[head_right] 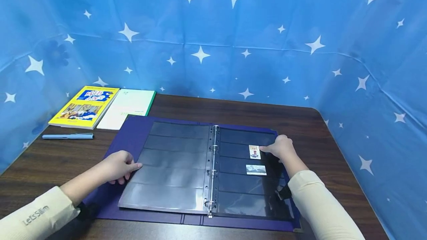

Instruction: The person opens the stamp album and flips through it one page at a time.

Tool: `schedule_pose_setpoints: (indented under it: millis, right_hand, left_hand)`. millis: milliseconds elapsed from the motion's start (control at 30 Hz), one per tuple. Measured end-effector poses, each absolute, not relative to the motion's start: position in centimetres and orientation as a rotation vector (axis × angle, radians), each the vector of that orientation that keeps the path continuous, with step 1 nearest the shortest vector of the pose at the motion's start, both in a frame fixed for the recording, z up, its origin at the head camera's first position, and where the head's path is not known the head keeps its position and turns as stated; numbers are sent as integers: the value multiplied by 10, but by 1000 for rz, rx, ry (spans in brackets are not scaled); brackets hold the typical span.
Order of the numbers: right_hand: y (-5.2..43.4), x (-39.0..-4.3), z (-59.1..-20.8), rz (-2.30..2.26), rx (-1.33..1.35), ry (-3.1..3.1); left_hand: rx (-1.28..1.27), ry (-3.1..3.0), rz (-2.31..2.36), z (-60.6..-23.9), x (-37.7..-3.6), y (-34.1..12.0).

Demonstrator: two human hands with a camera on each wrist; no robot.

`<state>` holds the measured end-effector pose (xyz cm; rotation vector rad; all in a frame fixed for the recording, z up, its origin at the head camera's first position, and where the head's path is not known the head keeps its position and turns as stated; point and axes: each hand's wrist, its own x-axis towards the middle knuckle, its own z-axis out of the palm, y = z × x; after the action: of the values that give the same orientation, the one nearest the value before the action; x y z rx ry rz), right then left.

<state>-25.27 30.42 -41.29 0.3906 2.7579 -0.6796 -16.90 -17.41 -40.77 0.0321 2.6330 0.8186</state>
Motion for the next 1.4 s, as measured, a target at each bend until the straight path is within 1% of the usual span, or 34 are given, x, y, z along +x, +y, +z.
schedule_pose_setpoints:
  millis: [167,367,533,633,767,1000,1133,1233,1400]
  right_hand:
    - [305,-252,-413,-675,440,2751]
    - [305,-251,-412,-659,482,2745]
    - [307,-251,-413,-667,470,2743]
    - [309,-251,-415,-688,486,2747]
    - [310,-247,-414,-685,499,2765]
    - [301,-235,-408,-365,306,2977]
    - [297,-228,-406,-286,227,3055]
    - [299,-223,-404,-360,194,3073]
    - [321,-219,-397,-786,96,3074]
  left_hand:
    - [138,2762,566,-394,-172,-161]
    - [305,2711,575,-379,-170,-130]
    - [515,2661,473,-386,-164,-107]
    - [594,2674,416,-395,-163,-101]
    - [602,2673,416,-405,-164,-98]
    - [550,2654,454,-410,-166,-98]
    - [532,2654,455,-410,-165,-98]
    - [521,2650,458,-410,-165,-98]
    - [524,2653,466,-410,-164,-98]
